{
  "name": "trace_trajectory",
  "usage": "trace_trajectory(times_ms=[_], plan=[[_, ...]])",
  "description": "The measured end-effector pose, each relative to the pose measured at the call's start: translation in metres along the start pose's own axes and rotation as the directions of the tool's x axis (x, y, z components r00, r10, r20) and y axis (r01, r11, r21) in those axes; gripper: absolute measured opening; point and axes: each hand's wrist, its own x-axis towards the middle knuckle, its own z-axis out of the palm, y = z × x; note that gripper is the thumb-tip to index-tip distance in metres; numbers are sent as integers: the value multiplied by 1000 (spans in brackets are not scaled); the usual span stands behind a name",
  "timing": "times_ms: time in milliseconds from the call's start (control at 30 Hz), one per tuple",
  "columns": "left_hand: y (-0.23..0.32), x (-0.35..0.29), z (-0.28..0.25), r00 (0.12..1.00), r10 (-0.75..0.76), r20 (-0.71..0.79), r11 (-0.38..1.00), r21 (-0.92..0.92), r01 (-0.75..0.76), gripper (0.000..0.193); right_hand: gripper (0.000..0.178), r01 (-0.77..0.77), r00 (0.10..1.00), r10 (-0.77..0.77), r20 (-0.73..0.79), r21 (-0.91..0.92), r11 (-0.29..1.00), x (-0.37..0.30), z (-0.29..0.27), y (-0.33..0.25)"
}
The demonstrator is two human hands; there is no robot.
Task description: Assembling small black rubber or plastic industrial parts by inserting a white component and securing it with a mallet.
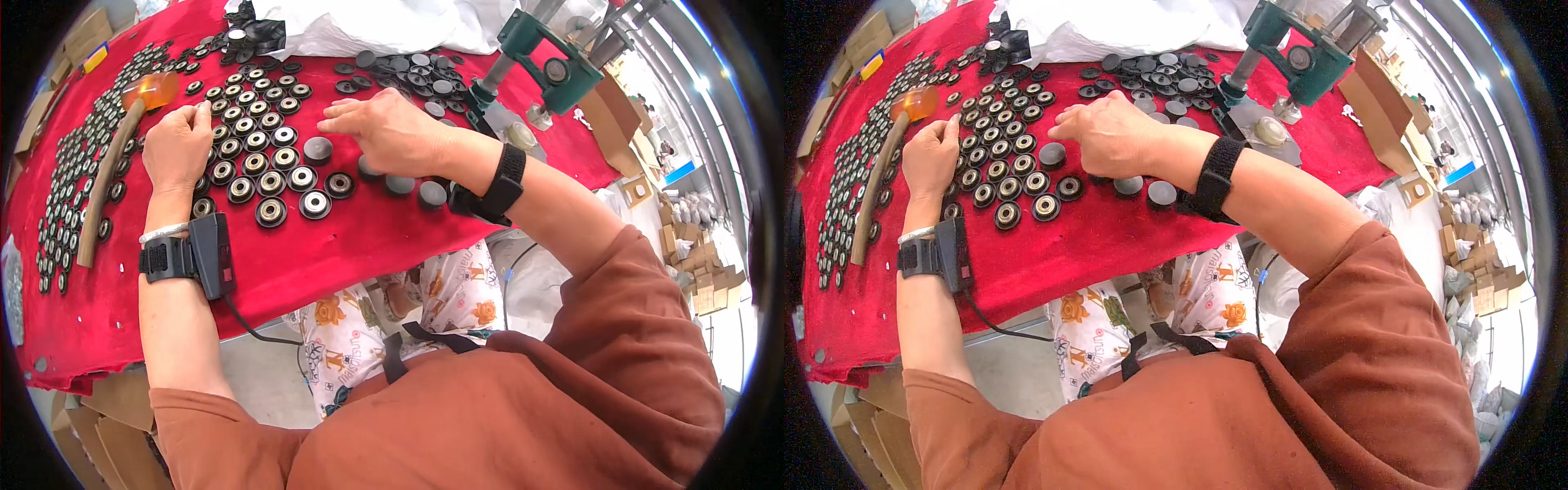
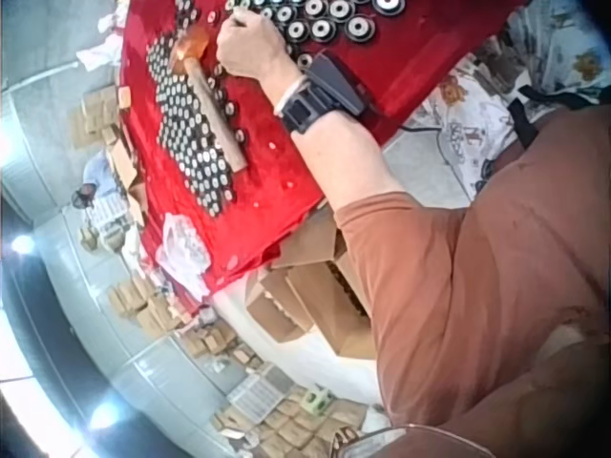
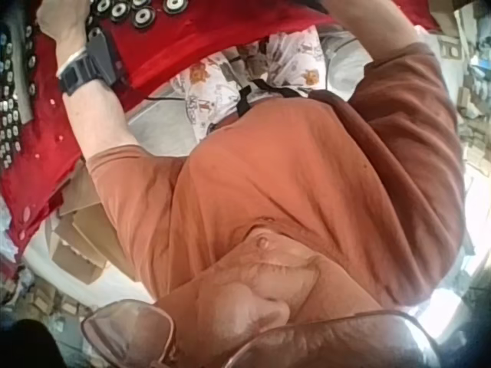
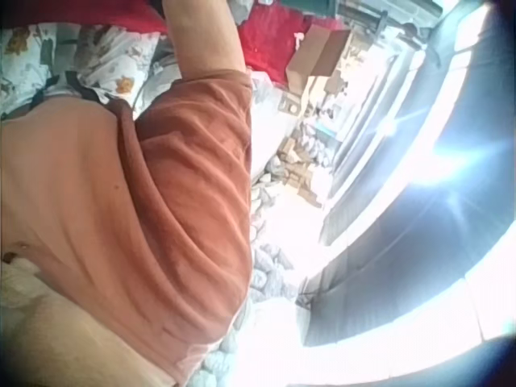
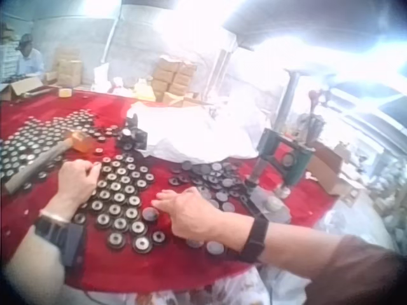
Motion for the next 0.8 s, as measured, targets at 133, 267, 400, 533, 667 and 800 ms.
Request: trace_trajectory(times_ms=[133,267,400,533,667,800], plan=[[0,1,2,1000,9,12,1000,0,-9,35,52,104,994,-105,27,31,994,6,9,-6],[-5,0,2,1000,-16,25,1000,-4,16,34,53,147,975,-160,157,92,985,12,3,-24],[-1,-1,3,998,-45,48,998,-44,47,33,55,47,972,-76,223,131,990,10,3,-27],[4,6,1,991,118,-60,993,10,-118,31,55,-32,951,10,308,68,997,17,-9,-37],[-1,6,5,990,136,-24,991,3,-136,30,60,71,978,-40,206,-143,987,8,12,-31],[-1,3,5,991,123,-53,992,-19,-124,30,61,109,968,-109,225,9,994,-2,4,-15]])
